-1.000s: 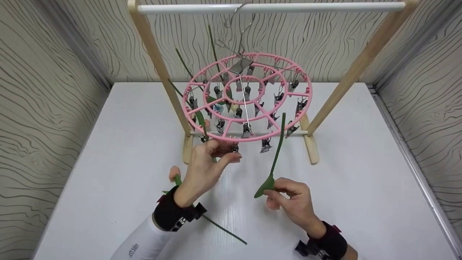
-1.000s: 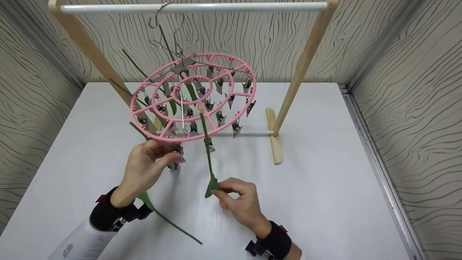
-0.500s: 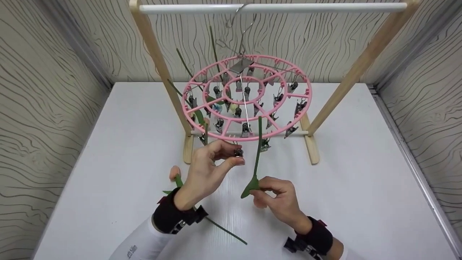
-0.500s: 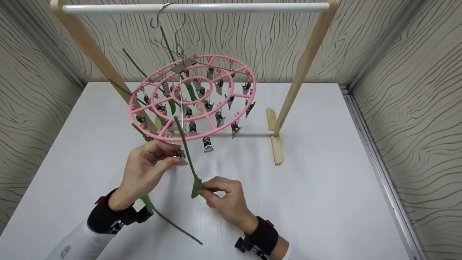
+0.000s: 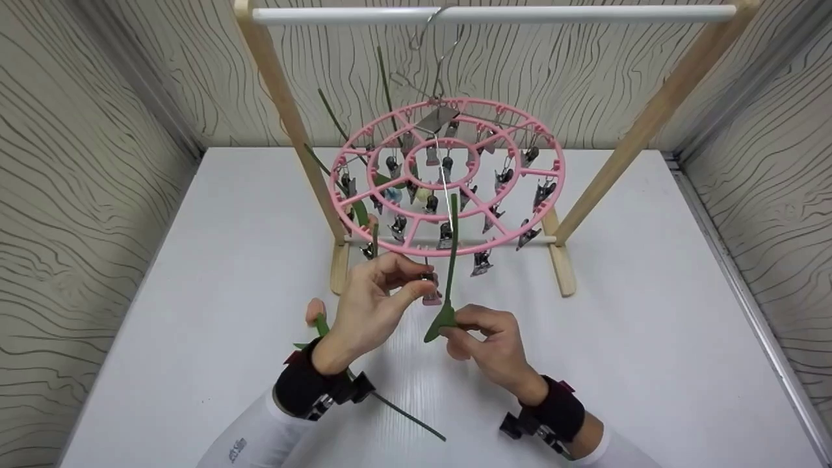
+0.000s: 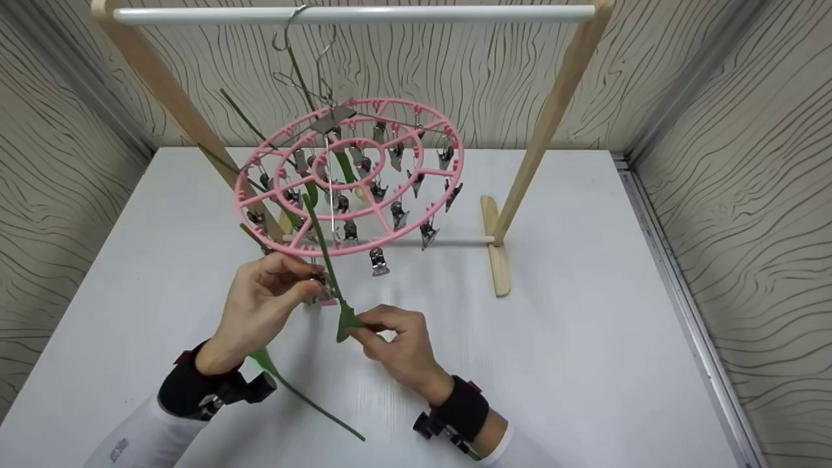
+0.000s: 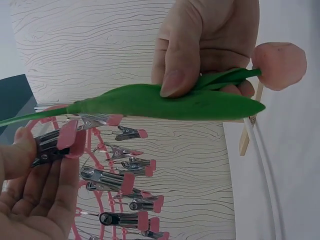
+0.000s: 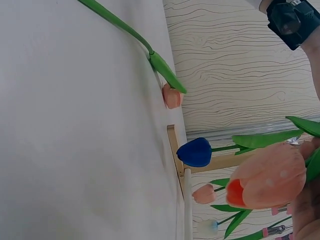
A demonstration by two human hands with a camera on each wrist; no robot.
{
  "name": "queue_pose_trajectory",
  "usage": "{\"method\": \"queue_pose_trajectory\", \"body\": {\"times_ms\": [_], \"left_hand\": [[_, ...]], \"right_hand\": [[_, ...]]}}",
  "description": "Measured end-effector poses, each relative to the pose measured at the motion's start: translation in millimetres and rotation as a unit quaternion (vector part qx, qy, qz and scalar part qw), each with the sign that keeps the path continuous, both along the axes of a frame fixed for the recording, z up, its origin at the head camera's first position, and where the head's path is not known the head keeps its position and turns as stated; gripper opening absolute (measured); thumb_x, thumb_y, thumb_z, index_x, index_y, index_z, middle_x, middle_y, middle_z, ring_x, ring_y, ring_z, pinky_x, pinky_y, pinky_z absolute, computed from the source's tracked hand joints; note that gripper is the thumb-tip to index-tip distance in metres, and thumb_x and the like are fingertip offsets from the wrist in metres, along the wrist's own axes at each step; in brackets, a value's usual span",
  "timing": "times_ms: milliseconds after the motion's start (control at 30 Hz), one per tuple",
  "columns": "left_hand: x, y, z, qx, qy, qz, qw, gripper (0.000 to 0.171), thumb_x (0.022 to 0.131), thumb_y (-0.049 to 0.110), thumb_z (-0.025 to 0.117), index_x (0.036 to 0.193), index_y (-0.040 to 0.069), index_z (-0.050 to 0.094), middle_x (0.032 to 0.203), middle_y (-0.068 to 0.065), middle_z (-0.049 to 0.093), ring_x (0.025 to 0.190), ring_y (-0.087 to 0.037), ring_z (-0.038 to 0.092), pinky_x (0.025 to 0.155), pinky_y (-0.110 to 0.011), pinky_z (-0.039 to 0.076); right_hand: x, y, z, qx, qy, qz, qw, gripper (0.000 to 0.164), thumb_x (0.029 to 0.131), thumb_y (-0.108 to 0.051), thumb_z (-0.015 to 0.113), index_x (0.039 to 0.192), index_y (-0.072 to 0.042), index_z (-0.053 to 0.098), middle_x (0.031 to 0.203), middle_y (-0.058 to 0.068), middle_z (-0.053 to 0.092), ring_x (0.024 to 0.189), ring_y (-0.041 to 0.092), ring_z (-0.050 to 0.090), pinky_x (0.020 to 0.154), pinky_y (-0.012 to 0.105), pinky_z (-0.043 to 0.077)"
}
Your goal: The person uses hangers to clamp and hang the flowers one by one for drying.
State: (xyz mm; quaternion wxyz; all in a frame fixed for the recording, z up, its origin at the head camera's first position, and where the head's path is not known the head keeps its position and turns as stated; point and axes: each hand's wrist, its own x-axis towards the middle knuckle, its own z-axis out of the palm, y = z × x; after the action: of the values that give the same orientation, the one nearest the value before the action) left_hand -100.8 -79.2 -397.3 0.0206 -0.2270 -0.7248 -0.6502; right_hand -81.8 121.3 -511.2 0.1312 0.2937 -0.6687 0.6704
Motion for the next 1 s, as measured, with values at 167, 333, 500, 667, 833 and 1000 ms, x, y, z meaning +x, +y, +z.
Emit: {"method": "queue_pose_trajectory", "body": {"times_ms": [167,333,500,667,833,1000], "left_hand": [[0.1,0.9,-0.7,0.003,0.007,-0.005,1.0000,0.016,0.086,0.016,0.072,0.096,0.004,0.068,0.094,-0.013,0.074,0.082,-0.008,0.071,0.081,-0.026,0.059],[0.4,2.0,-0.2,0.010,0.008,-0.003,0.9999,0.016,0.085,0.017,0.072,0.094,0.003,0.068,0.095,-0.013,0.074,0.083,-0.007,0.071,0.081,-0.027,0.059],[1.0,2.7,-0.5,0.012,0.006,-0.002,0.9999,0.016,0.085,0.017,0.072,0.093,0.003,0.068,0.093,-0.013,0.074,0.082,-0.007,0.070,0.079,-0.027,0.059],[1.7,2.7,-0.4,0.011,0.006,0.003,0.9999,0.015,0.085,0.016,0.073,0.091,0.003,0.067,0.092,-0.013,0.073,0.081,-0.007,0.069,0.078,-0.026,0.059],[1.4,2.9,-1.6,0.009,0.008,0.005,0.9999,0.017,0.085,0.017,0.073,0.094,0.003,0.067,0.095,-0.012,0.073,0.083,-0.007,0.070,0.081,-0.027,0.059],[-0.1,2.2,-3.5,0.012,0.010,0.005,0.9999,0.019,0.085,0.015,0.072,0.100,0.003,0.067,0.100,-0.013,0.072,0.085,-0.008,0.071,0.083,-0.028,0.059]], "right_hand": [[-3.6,-1.2,-2.3,0.002,0.002,-0.004,1.000,0.024,0.079,0.017,0.065,0.094,0.000,0.073,0.084,0.011,0.073,0.081,0.007,0.069,0.072,0.022,0.059],[-5.7,-2.9,-1.1,0.007,0.007,-0.003,1.000,0.023,0.079,0.015,0.067,0.093,-0.002,0.073,0.084,0.012,0.073,0.081,0.007,0.068,0.071,0.021,0.058],[-6.8,-3.7,0.0,0.013,0.006,-0.006,1.000,0.021,0.079,0.015,0.067,0.092,-0.001,0.074,0.082,0.013,0.072,0.079,0.007,0.067,0.070,0.020,0.057],[-8.0,-4.6,-0.6,0.023,0.015,-0.004,1.000,0.021,0.079,0.015,0.067,0.090,-0.001,0.074,0.080,0.013,0.072,0.078,0.007,0.067,0.070,0.020,0.057],[-8.9,-6.1,1.6,0.038,0.025,-0.010,0.999,0.022,0.078,0.015,0.068,0.089,-0.002,0.075,0.079,0.012,0.072,0.077,0.007,0.068,0.070,0.020,0.057],[-7.3,-8.9,8.7,0.048,0.020,-0.021,0.998,0.020,0.078,0.013,0.069,0.089,-0.003,0.074,0.080,0.013,0.072,0.078,0.006,0.069,0.069,0.020,0.058]]}}
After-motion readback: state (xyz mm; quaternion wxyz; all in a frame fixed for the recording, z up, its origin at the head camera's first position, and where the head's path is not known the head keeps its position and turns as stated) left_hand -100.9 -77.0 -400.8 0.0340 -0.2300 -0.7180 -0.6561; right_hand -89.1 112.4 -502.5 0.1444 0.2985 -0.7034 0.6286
